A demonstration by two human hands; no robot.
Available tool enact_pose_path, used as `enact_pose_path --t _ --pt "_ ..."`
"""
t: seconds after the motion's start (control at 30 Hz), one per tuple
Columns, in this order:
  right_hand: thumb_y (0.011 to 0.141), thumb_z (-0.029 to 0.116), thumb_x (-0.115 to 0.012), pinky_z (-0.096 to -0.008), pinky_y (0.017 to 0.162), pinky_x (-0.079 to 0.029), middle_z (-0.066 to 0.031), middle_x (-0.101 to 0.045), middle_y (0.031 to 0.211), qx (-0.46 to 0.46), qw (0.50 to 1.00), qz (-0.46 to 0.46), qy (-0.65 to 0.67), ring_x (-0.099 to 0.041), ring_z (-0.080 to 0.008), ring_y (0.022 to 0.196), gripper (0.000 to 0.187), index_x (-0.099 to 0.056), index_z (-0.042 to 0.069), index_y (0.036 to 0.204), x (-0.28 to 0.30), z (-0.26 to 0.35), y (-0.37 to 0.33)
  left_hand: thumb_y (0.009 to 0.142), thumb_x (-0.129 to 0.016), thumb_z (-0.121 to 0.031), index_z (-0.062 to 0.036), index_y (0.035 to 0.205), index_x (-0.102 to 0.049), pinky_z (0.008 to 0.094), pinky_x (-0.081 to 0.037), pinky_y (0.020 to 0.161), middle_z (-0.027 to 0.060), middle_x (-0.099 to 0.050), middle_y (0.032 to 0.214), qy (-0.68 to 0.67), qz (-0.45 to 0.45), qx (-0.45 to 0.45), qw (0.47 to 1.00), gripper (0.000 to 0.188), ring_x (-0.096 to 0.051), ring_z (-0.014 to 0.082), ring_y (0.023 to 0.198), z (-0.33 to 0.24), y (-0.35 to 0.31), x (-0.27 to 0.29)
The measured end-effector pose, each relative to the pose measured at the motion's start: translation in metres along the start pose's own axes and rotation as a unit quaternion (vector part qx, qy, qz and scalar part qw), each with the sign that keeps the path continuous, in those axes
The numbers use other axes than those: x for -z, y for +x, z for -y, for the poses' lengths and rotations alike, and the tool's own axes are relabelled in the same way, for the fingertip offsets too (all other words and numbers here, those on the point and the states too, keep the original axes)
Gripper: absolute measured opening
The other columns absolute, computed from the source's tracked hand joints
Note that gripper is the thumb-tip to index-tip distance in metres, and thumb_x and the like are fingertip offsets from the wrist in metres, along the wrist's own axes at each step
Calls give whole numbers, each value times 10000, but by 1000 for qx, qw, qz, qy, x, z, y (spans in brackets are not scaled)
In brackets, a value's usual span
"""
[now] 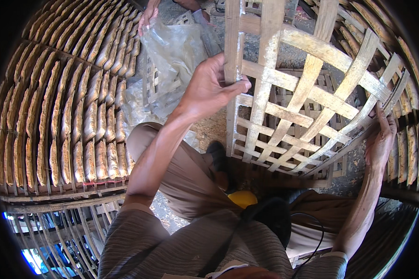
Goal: The person assembles a wooden lattice structure by hand, interlocking slats and adjusting the frame. They rotate the lattice to inspect and tighten connections, then place it on the floor among other similar pieces.
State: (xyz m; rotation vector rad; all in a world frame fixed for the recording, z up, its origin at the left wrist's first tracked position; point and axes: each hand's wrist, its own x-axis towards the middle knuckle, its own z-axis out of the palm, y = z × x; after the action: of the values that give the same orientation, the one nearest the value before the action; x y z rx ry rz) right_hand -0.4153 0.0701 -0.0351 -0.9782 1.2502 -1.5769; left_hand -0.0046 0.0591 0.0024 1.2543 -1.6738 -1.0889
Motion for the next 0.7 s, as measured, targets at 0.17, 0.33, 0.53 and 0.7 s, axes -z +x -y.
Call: enact_pose_path --t 0.17,0.33,0.53,0.7 --pt "1002 200 -673 -302 977 -419 -80 -705 1113 7 1000 -9 -7 -618 -135 1069 268 -673 4 1185 -9 2 -7 910 -735 22 -13 1330 -581 317 -586 905 65 -719 1081 27 13 67 997 449 -691 131 1021 -10 0 3" --pt "1002 213 -676 -302 970 -415 -75 -699 1085 9 1000 8 -17 -614 -138 1044 262 -687 1 1156 -6 1 -3 942 -705 -11 -7 1363 -542 322 -585 906 81 -708 1084 47 11 8 999 452 -690 148 1041 8 -5 1" --pt "1006 225 -670 -297 969 -408 -64 -698 1070 -3 999 -2 -33 -611 -134 1037 281 -697 -5 1166 0 -3 1 963 -665 6 -2 1394 -503 334 -585 919 102 -697 1136 5 5 21 1000 461 -708 169 1009 -8 3 4" --pt "1020 149 -639 -288 950 -455 -76 -713 1072 12 999 1 -37 -642 -129 1010 233 -690 -28 1163 -8 2 -5 959 -665 18 -23 1393 -512 354 -612 879 111 -699 1152 -39 -30 -7 999 462 -727 179 968 5 -3 3"
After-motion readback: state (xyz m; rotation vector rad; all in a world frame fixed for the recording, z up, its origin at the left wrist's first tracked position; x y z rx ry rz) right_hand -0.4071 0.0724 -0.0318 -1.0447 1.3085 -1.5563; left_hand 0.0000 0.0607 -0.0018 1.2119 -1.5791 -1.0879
